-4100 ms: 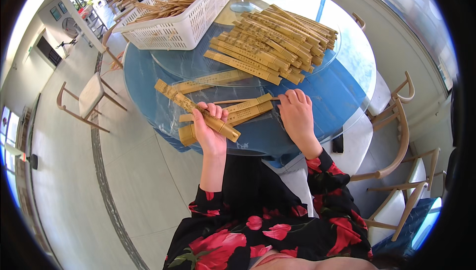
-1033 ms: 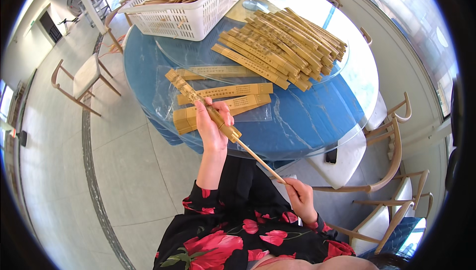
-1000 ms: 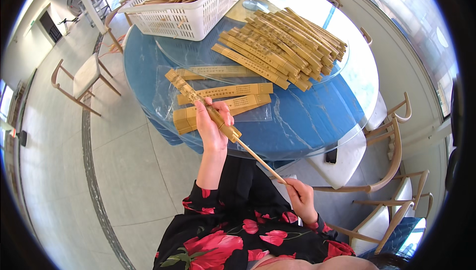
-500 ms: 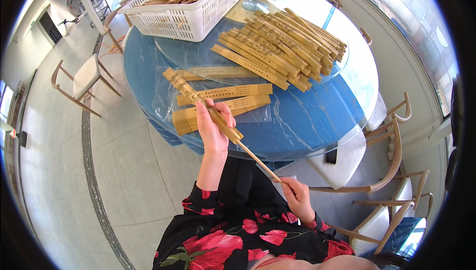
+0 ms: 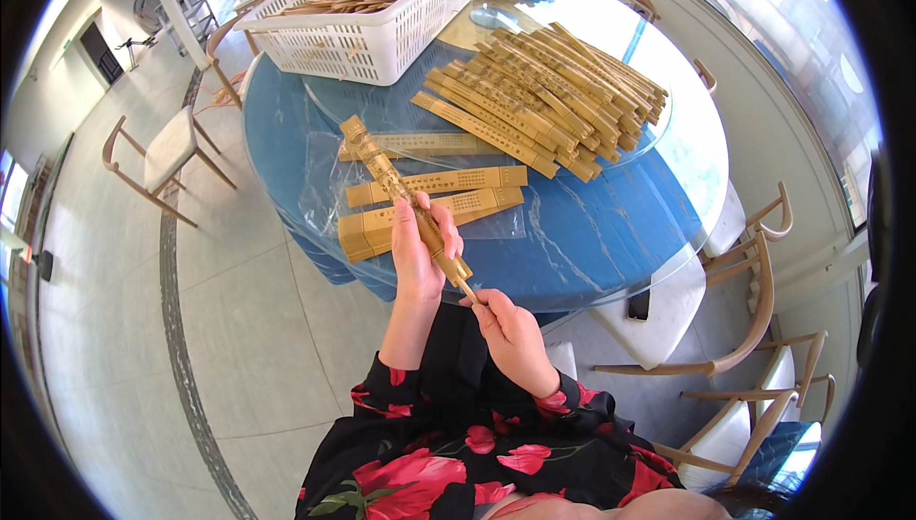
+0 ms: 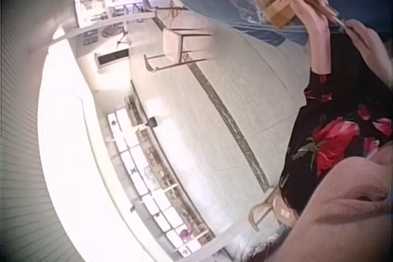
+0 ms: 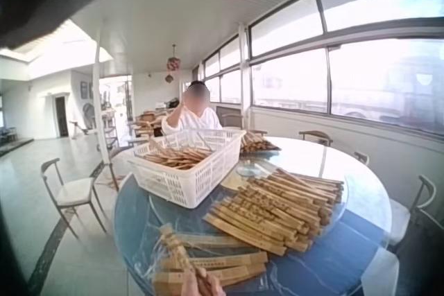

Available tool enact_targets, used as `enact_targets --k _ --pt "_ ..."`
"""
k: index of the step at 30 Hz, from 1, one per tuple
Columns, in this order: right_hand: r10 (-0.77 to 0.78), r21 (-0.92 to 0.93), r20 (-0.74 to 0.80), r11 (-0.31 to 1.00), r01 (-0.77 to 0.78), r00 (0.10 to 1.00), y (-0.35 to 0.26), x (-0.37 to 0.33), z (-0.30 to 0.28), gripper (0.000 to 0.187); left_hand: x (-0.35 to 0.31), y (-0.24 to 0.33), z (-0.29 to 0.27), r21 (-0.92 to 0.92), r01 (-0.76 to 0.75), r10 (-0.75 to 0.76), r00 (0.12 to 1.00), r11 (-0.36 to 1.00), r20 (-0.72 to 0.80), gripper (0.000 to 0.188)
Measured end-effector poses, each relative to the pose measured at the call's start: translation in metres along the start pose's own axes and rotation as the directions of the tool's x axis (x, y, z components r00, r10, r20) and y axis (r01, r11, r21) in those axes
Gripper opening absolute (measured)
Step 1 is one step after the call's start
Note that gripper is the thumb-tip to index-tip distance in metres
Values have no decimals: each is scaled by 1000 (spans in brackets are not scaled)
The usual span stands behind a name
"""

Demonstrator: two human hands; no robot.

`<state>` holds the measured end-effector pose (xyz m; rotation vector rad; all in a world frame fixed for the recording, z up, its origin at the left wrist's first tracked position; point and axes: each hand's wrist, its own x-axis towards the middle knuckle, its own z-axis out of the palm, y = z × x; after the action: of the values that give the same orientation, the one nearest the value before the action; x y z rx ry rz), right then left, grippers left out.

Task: The person inserts wooden sticks into small paper sleeves at a round table. They repeatedly pick up sticks from a white basket, slide them into sleeves, and place the completed units on a growing stack. Another person is visible across the table performing similar actions.

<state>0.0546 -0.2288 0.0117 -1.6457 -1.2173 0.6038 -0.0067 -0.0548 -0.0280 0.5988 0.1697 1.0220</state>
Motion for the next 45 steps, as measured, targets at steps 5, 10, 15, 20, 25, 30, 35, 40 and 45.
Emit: enact_targets --k 5,10,15,20,25,30,35,40,45 --pt "114 45 112 992 -120 987 -1 -8 -9 17 1 0 -3 -88 -5 4 1000 996 -12 40" --pt "185 60 212 978 -202 960 15 -45 -32 21 -2 1 3 -84 -28 24 999 996 -46 37" --pt "130 148 262 974 -173 956 14 -44 -25 14 -3 4 3 -93 -16 16 1000 996 3 38" --pt "85 112 142 988 -102 986 12 -10 -1 13 -1 5 4 -51 30 -28 999 998 37 40" --pt "-53 -115 -31 992 49 998 2 11 19 11 -1 5 1 -51 61 -59 997 997 45 41" --pt "-87 -29 66 996 89 994 1 12 8 10 -3 4 20 45 26 -22 996 999 -90 41" --pt "-342 -334 61 878 342 938 4 30 2 11 0 4 3 -49 24 -24 1000 998 8 39" --pt "-438 -443 90 787 430 895 12 59 0 20 -3 3 7 -141 74 -69 997 987 42 36" --pt "-425 -186 229 864 468 876 13 63 -12 34 -4 7 8 -182 54 -51 999 982 19 38"
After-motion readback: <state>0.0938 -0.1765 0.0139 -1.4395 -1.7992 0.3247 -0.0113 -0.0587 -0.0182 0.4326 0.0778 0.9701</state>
